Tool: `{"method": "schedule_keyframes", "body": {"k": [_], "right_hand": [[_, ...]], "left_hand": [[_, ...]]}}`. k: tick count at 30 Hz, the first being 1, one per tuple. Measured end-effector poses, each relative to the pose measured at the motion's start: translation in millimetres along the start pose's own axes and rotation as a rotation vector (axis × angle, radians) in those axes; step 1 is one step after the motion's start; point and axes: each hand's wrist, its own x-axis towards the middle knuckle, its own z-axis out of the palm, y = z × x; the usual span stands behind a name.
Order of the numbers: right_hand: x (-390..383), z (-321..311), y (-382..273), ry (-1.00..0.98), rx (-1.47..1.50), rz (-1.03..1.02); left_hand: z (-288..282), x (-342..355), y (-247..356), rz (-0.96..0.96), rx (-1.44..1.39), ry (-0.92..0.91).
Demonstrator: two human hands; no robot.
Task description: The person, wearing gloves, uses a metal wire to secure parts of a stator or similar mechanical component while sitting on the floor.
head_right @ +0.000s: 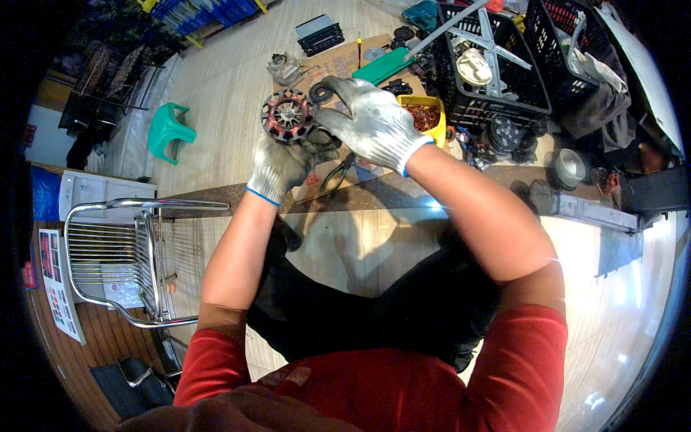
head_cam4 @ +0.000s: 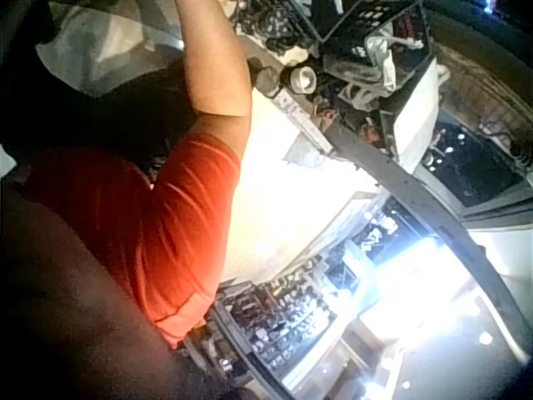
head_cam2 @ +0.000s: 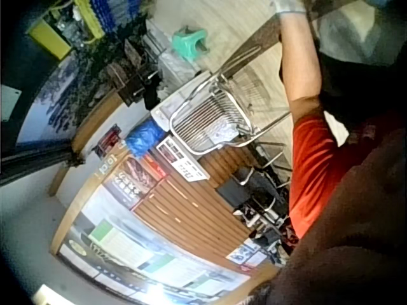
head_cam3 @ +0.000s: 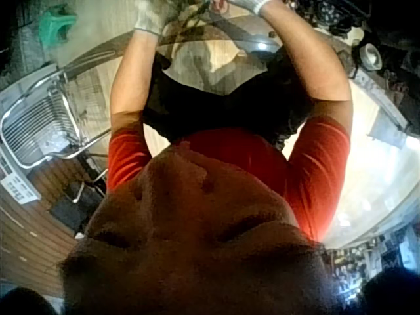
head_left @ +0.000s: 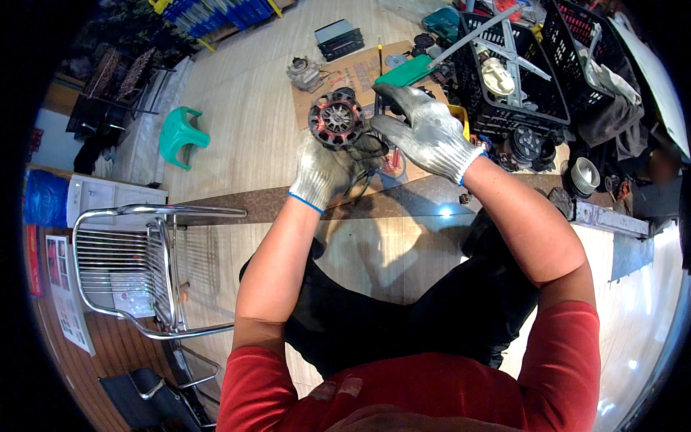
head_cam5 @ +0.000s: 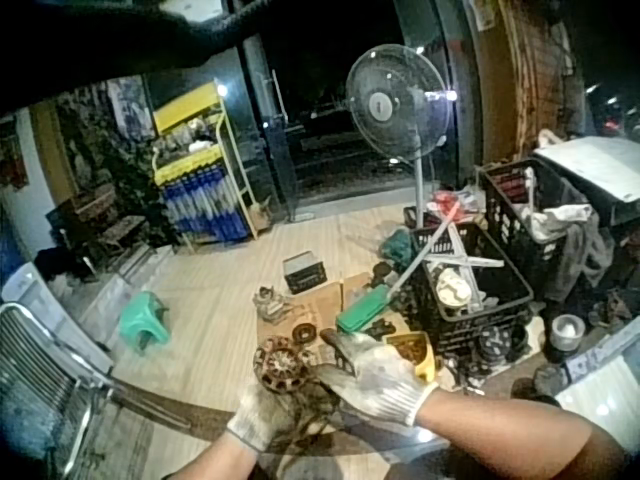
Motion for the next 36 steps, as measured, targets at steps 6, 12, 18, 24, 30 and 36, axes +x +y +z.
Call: {"method": "schedule_keyframes", "body": {"k": [6, 12, 18, 24, 30, 36], "right_hand": [[2.0, -1.9, 9.1, -0.076, -0.048, -0.213], [5.6, -5.6, 13.4, -0.354, 0.043, -0.049], [5.0, 3.7, 22.8, -0.436, 0.13, -0.045], [6.2, 14.1, 22.3, -0.408, 0.079, -0.126], [9.7, 35.1, 38.5, -0.302, 0.22, 0.039], [13.7, 26.8, 34.9, -0.399, 0.526, -0.005]], "left_hand": [[37.7, 3.0, -16.6, 0.013, 0.116, 0.177], [38.3, -9.8, -14.2, -0.079, 0.322, 0.144], [29.9, -6.9, -16.2, -0.091, 0.305, 0.283], [11.8, -9.4, -13.4, -0.129, 0.33, 0.2], [4.7, -4.4, -16.7, -0.029, 0.27, 0.278], [5.5, -6.7, -8.3, 0.118, 0.117, 0.256]]}}
